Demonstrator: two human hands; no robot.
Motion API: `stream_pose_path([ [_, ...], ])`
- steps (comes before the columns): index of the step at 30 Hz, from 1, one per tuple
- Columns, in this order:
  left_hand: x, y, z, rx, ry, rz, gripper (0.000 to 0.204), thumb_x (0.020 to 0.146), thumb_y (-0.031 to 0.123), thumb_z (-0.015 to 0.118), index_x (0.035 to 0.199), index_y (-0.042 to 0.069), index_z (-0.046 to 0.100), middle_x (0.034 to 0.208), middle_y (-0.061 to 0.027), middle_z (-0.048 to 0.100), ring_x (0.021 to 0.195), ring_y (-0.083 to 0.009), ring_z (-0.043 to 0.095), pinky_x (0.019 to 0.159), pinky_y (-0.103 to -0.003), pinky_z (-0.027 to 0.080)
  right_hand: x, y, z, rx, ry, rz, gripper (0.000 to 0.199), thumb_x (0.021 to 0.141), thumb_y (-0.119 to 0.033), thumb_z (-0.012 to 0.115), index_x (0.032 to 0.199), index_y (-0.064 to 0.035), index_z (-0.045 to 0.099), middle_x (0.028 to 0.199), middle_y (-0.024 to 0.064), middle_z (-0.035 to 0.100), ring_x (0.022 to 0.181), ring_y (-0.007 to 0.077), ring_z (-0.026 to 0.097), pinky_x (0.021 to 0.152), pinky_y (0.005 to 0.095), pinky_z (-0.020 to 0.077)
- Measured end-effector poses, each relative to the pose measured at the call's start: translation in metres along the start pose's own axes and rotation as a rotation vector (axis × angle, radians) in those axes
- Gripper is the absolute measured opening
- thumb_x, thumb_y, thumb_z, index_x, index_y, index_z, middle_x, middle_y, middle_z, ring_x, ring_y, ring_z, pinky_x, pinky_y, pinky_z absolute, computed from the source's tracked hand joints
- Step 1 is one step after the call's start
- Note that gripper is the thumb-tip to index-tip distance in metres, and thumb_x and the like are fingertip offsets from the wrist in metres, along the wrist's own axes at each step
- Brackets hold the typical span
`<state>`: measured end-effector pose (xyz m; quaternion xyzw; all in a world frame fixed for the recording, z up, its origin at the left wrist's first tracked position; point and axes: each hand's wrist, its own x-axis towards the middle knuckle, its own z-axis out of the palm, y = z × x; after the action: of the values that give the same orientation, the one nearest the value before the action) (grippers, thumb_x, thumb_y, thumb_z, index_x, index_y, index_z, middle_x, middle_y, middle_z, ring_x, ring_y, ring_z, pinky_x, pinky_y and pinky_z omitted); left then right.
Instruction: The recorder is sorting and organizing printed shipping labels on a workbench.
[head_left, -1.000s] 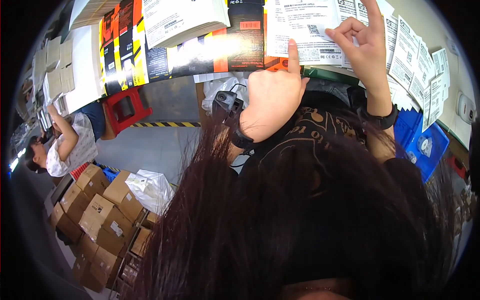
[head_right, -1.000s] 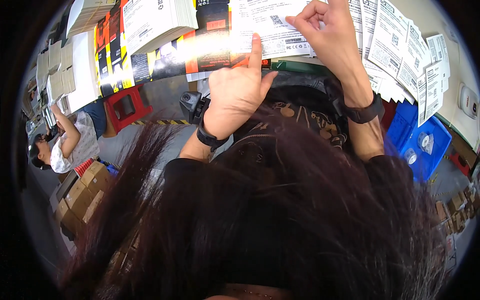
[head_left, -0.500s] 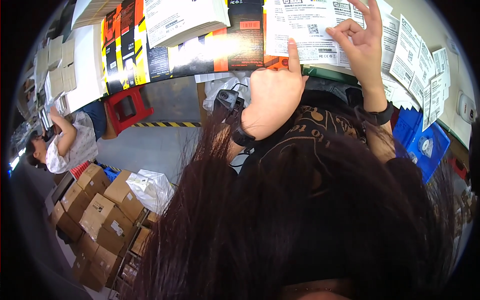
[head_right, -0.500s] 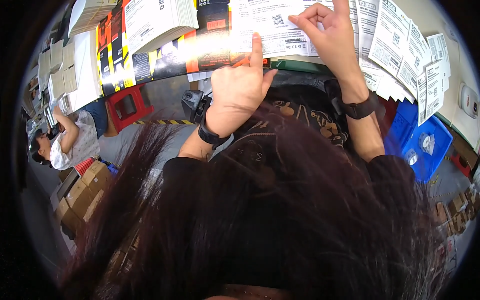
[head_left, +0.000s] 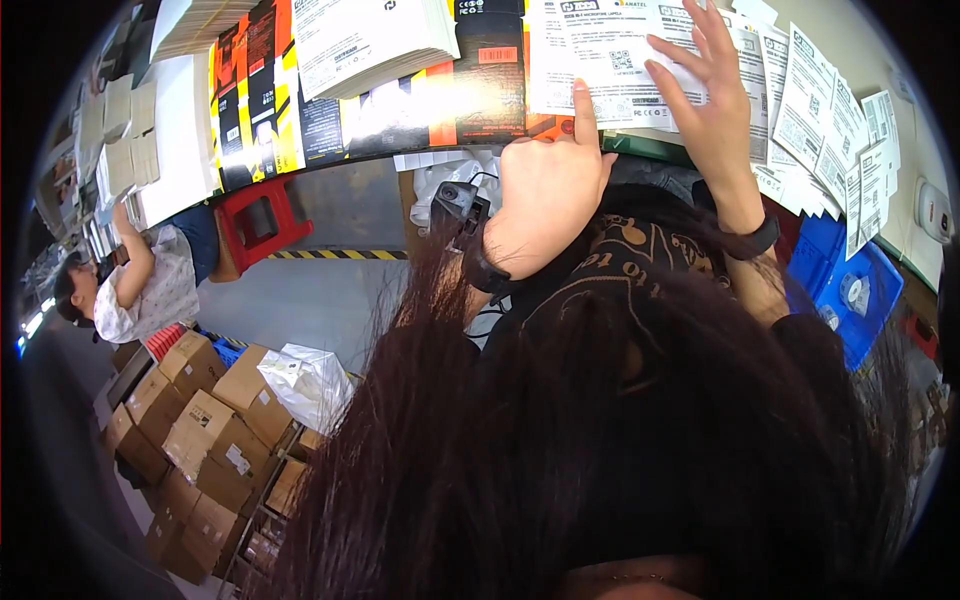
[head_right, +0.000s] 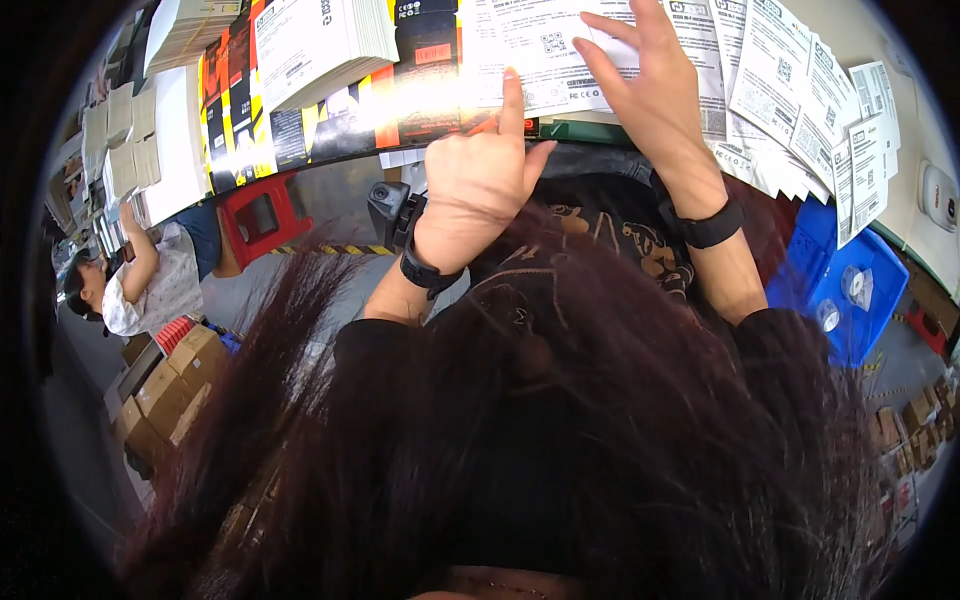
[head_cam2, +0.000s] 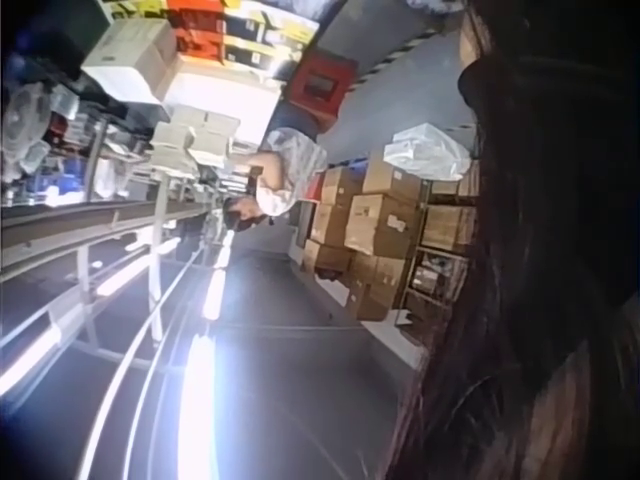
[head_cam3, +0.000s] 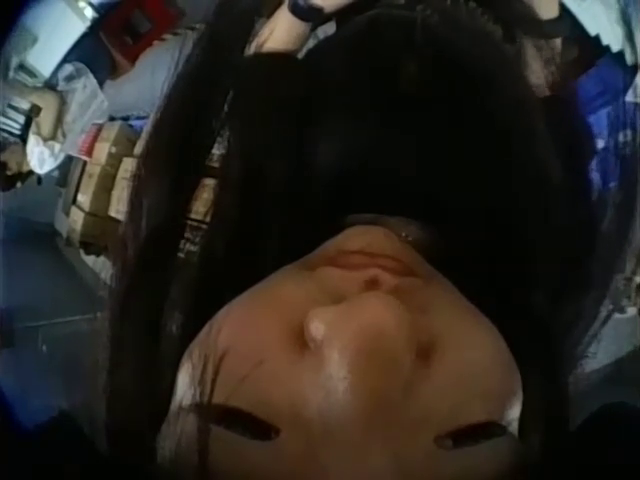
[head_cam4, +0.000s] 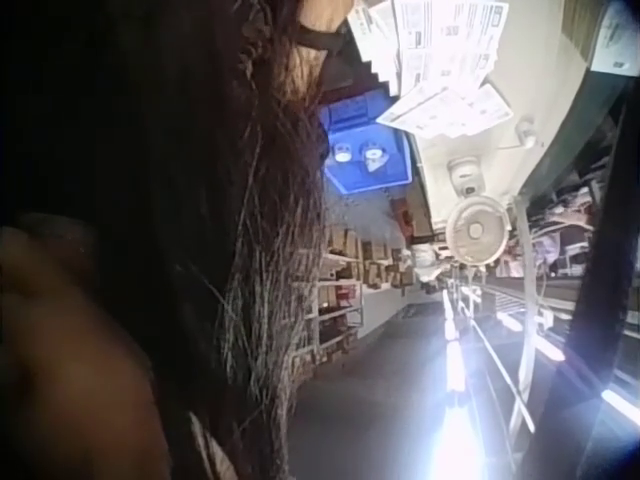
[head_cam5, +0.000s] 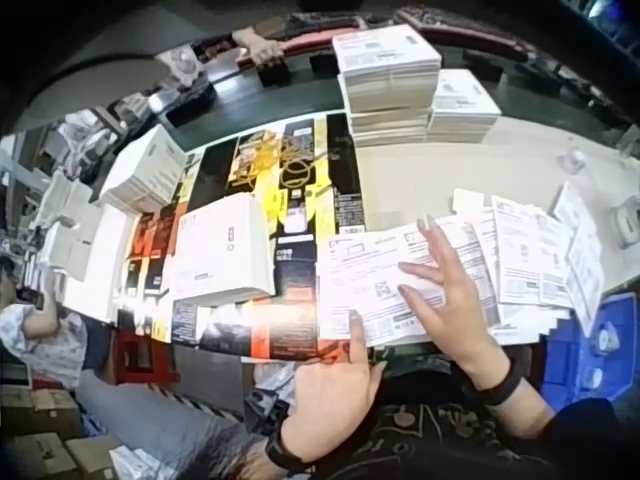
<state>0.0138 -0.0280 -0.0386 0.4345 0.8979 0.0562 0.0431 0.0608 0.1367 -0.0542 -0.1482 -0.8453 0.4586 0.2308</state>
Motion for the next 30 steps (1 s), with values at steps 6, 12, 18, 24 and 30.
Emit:
stream_pose_path([
  [6, 0.001, -0.001, -0.003, -0.008, -0.02, 0.0, 0.075, 0.074, 0.038, 0.066, 0.13, -0.004, 0.037, 0.063, -0.0092, 0.063, 0.046, -0.0218, 0.06, 0.047, -0.033, 0.049, 0.001, 0.008, -0.003, -0.13, 0.005, -0.195, 0.071, 0.078, 0.003, 0.058, 0.138, 0.0008, 0.019, 0.135, 0.0178, 0.037, 0.108, 0.0231, 0.056, 0.096, 0.0354, 0.0399],
  [12, 0.0, -0.002, 0.001, -0.03, 0.022, 0.009, 0.075, 0.075, 0.038, 0.065, 0.13, -0.003, 0.037, 0.065, -0.0085, 0.063, 0.048, -0.0219, 0.06, 0.047, -0.033, 0.048, 0.003, -0.009, -0.007, 0.517, 0.134, 0.222, 0.074, 0.08, 0.001, 0.055, 0.14, -0.0013, 0.012, 0.144, 0.0177, 0.018, 0.119, 0.0277, 0.045, 0.095, 0.0371, 0.0407],
  [18, 0.001, -0.008, -0.001, -0.088, 0.024, 0.075, 0.076, 0.078, 0.035, 0.062, 0.129, -0.012, 0.033, 0.046, -0.0032, 0.054, 0.039, -0.0193, 0.055, 0.041, -0.033, 0.044, 0.016, 0.036, 0.01, 1.757, -0.06, -0.433, 0.076, 0.087, -0.02, 0.054, 0.142, -0.0049, 0.003, 0.147, 0.0166, 0.005, 0.128, 0.0327, 0.03, 0.096, 0.0415, 0.039],
  [24, 0.0, -0.005, -0.004, -0.074, -0.036, 0.037, 0.077, 0.078, 0.038, 0.062, 0.131, -0.008, 0.032, 0.055, -0.0063, 0.059, 0.043, -0.022, 0.057, 0.043, -0.034, 0.045, 0.023, 0.044, 0.005, 1.788, -0.245, -0.509, 0.08, 0.091, -0.045, 0.045, 0.143, -0.0089, -0.004, 0.148, 0.0148, 0.0, 0.132, 0.035, 0.02, 0.098, 0.046, 0.0359],
  [30, 0.0, -0.006, -0.001, -0.085, 0.019, 0.061, 0.076, 0.077, 0.036, 0.063, 0.129, -0.012, 0.033, 0.047, -0.0044, 0.055, 0.039, -0.0198, 0.055, 0.041, -0.033, 0.045, 0.022, 0.014, -0.015, 1.343, -0.28, -0.115, 0.075, 0.093, -0.046, 0.039, 0.143, -0.0091, -0.002, 0.149, 0.0135, 0.0, 0.133, 0.0359, 0.018, 0.099, 0.0475, 0.0346],
])
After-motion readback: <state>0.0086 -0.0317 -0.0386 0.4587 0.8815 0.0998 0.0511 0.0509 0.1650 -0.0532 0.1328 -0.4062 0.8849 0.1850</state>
